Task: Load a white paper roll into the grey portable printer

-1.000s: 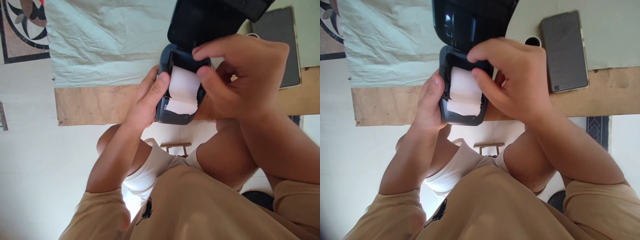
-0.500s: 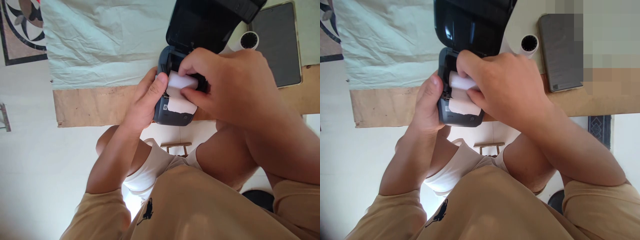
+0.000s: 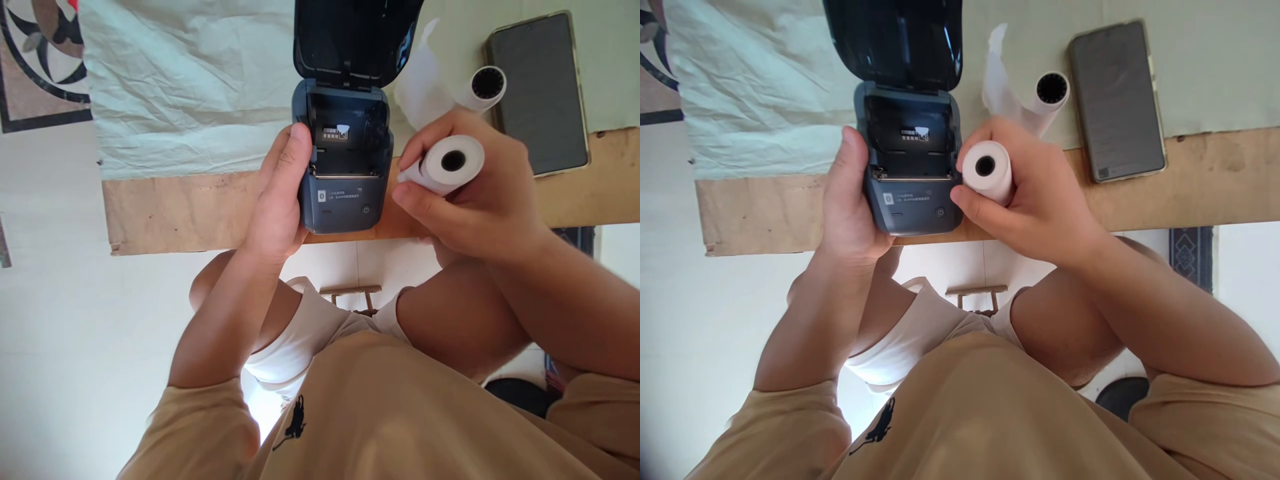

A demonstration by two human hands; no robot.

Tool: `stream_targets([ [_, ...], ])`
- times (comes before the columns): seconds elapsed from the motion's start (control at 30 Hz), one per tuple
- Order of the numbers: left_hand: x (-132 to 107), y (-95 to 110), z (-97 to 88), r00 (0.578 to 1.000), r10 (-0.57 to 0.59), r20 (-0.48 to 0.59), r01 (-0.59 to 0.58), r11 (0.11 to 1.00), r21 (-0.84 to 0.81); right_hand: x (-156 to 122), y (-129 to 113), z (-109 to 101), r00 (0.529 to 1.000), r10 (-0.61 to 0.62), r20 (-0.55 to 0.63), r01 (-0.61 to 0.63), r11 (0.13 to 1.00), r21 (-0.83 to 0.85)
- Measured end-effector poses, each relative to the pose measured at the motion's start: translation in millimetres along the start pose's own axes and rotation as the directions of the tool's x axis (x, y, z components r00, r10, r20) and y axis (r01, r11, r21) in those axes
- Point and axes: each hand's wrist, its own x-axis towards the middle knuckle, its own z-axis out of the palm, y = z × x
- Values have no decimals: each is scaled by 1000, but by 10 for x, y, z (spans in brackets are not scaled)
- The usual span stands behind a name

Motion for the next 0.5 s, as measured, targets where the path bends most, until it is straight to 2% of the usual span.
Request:
stream_targets([
  [0.07, 21, -40, -49, 998, 30, 59, -30, 1000, 4, -10, 56, 9, 998, -45, -34, 41, 992, -122],
  [0.17, 49, -89, -125, 994, 61, 91, -57, 997, -42, -27, 153, 7, 991, -101, -93, 76, 967, -243],
  [0.3, 62, -119, -167, 992, 69, 108, -61, 995, -80, -50, 259, 27, 974, -211, -86, 149, 876, -459],
  [0.4, 68, -134, -173, 992, 59, 115, -47, 994, -103, -58, 255, 43, 978, -200, -59, 146, 858, -493],
  [0.5, 77, -147, -175, 990, 73, 120, -60, 992, -108, -54, 176, -28, 978, -203, -53, 154, 866, -476],
])
